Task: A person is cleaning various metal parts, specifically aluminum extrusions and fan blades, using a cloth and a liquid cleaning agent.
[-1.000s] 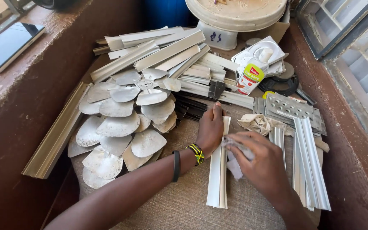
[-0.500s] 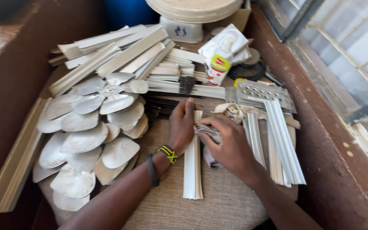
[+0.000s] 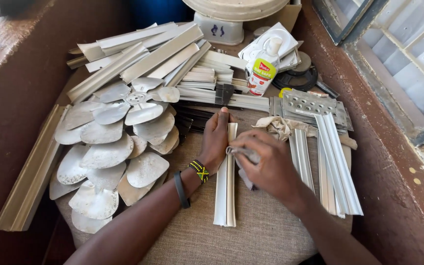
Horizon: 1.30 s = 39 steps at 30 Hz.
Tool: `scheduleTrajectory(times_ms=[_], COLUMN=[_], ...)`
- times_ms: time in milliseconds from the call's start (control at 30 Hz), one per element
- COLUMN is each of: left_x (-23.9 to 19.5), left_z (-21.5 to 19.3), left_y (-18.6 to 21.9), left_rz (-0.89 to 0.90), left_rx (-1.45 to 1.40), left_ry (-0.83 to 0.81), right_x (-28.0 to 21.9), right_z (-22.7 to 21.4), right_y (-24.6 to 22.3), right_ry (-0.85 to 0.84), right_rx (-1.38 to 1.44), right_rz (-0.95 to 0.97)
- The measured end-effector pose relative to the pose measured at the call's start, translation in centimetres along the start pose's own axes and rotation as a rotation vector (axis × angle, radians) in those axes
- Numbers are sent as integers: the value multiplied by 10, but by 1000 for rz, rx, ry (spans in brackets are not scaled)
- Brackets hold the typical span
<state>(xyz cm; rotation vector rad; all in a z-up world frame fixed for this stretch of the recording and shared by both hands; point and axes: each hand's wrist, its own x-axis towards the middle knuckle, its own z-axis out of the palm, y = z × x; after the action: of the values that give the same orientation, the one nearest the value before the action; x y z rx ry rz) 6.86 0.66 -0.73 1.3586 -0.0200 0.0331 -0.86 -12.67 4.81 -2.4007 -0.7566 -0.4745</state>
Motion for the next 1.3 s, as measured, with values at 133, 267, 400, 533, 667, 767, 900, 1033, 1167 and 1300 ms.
scheduleTrajectory(times_ms=[133,267,400,533,667,767,900,1033,1167,1300], left_x=[-5,3,-7,6,4,6,11,12,16,12], left_z=[1,0,2,0,0,-1,-2,0,-5,-6], left_y=[1,-12,0,-15,-16,-16,-24,-27,-26,-18], left_rz=[29,55,15,41,5,16,114,78,122,147], left_rx=[6,36,16,-20,-78,-73,-44,-12,-10,82], left_ry=[6,-2,-12,-11,34,54,61,93,159,171], right_x=[-22,-21,5,20,-8,-18,-17,2,-8,-28], right_z=[7,0,10,4,11,-1,-6,0,-2,-21], right_y=[-19,-18,19,7,-9,-24,-10,8,-10,-31], right_ry=[5,-69,-8,-22,-77,-124,-210,-44,-103,-288], right_rx=[3,43,-37,-58,-2,155,267,106,193,375], right_rz=[-18,-24,-68,-51,-38,-99,-51,-139,-97,-133])
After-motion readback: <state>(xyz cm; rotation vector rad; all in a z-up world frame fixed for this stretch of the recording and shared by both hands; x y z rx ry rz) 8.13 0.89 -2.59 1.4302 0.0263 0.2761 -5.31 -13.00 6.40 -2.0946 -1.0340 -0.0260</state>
